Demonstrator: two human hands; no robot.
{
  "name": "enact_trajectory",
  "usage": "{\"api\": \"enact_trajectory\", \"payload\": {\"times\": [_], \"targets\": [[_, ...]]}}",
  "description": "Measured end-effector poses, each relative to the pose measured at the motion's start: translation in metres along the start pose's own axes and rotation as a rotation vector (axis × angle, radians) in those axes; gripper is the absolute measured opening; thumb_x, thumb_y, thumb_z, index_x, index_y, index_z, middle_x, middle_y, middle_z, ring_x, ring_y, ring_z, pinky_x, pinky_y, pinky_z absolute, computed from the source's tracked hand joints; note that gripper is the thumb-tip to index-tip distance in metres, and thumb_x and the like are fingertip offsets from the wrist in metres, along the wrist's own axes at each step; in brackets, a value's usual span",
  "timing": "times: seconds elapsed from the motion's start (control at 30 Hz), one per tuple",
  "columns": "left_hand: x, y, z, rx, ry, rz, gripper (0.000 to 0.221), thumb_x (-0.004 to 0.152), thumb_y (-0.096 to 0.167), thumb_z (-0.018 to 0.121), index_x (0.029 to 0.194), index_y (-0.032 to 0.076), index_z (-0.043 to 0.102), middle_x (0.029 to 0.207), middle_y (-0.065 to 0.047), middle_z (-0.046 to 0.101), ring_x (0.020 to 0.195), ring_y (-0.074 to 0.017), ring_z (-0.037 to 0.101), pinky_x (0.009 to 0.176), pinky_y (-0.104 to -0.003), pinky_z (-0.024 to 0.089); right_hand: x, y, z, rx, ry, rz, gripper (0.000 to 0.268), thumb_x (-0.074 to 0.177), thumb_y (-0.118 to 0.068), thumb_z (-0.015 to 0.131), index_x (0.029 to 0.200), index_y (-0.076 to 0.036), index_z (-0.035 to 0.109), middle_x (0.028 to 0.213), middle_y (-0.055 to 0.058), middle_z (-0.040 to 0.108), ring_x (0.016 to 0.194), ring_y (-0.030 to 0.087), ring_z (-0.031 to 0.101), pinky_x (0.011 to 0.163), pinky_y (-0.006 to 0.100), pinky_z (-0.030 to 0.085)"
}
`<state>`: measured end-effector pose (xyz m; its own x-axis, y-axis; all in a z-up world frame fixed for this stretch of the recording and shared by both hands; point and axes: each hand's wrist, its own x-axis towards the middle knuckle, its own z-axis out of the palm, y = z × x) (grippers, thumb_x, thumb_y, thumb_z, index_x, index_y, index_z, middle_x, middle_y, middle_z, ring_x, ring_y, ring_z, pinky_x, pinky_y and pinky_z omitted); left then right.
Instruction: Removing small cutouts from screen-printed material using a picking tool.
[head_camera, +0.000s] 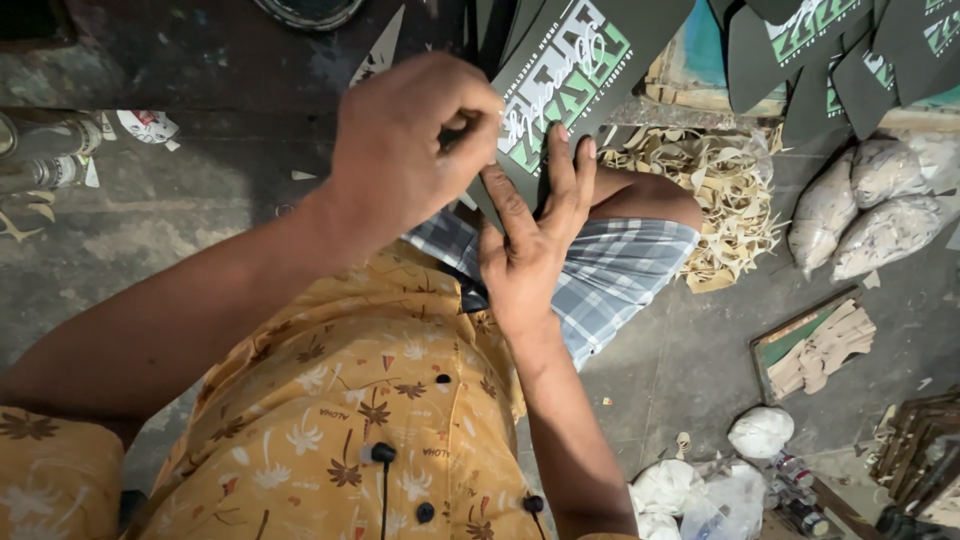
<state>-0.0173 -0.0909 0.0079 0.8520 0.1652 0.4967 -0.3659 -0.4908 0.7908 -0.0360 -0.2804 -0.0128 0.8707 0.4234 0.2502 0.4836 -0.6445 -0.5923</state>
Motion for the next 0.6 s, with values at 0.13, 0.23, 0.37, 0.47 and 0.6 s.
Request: {"api": "enact_trajectory", "payload": {"times": [0.13,0.23,0.37,0.47,0.6], "targets": [[0.0051,0.0005,-0.0052,0.037,0.017,0.011,0.016,0.101,-0.001,0.079,0.100,0.007,0.066,0.094,-0.004,0.068,0.076,-0.0138,0.068,0.064,-0.028,0.052,0.0017,-0.0033,-0.0028,0.010,-0.019,0.008,0.061,0.081,0.007,0.066,0.137,-0.018,0.073,0.170,0.015,0.031,0.164,0.043,0.019,0.133,0.053,0.017],[0.0078,0.0013,-0.0048,0.068,0.008,0.034,0.017,0.099,0.001,0.080,0.094,0.007,0.065,0.093,-0.003,0.067,0.078,-0.0148,0.069,0.066,-0.028,0.052,0.0023,-0.0023,-0.0025,0.009,-0.011,0.004,0.061,0.080,0.007,0.065,0.134,-0.018,0.073,0.169,0.016,0.031,0.163,0.043,0.019,0.137,0.055,0.017],[0.0065,-0.0007,-0.0034,0.084,-0.014,0.017,0.018,0.097,0.001,0.081,0.096,0.008,0.065,0.090,-0.003,0.068,0.073,-0.0135,0.068,0.061,-0.027,0.051,0.0003,-0.0010,-0.0004,0.013,-0.005,0.000,0.060,0.080,0.007,0.065,0.134,-0.018,0.074,0.169,0.015,0.032,0.161,0.043,0.019,0.136,0.054,0.017],[0.0068,0.0000,-0.0029,0.091,-0.014,0.029,0.019,0.097,0.001,0.082,0.095,0.008,0.064,0.089,-0.002,0.067,0.073,-0.0139,0.068,0.061,-0.028,0.051,0.0001,-0.0006,-0.0010,0.016,-0.003,-0.002,0.060,0.081,0.007,0.065,0.135,-0.018,0.073,0.169,0.015,0.032,0.161,0.043,0.019,0.134,0.053,0.017],[0.0071,0.0006,-0.0028,0.091,-0.007,0.026,0.019,0.097,0.002,0.082,0.096,0.008,0.065,0.090,-0.003,0.068,0.075,-0.0146,0.069,0.062,-0.028,0.052,-0.0001,-0.0004,0.0004,0.008,-0.002,0.003,0.060,0.081,0.008,0.065,0.134,-0.018,0.074,0.169,0.015,0.031,0.163,0.043,0.019,0.134,0.053,0.018]]}}
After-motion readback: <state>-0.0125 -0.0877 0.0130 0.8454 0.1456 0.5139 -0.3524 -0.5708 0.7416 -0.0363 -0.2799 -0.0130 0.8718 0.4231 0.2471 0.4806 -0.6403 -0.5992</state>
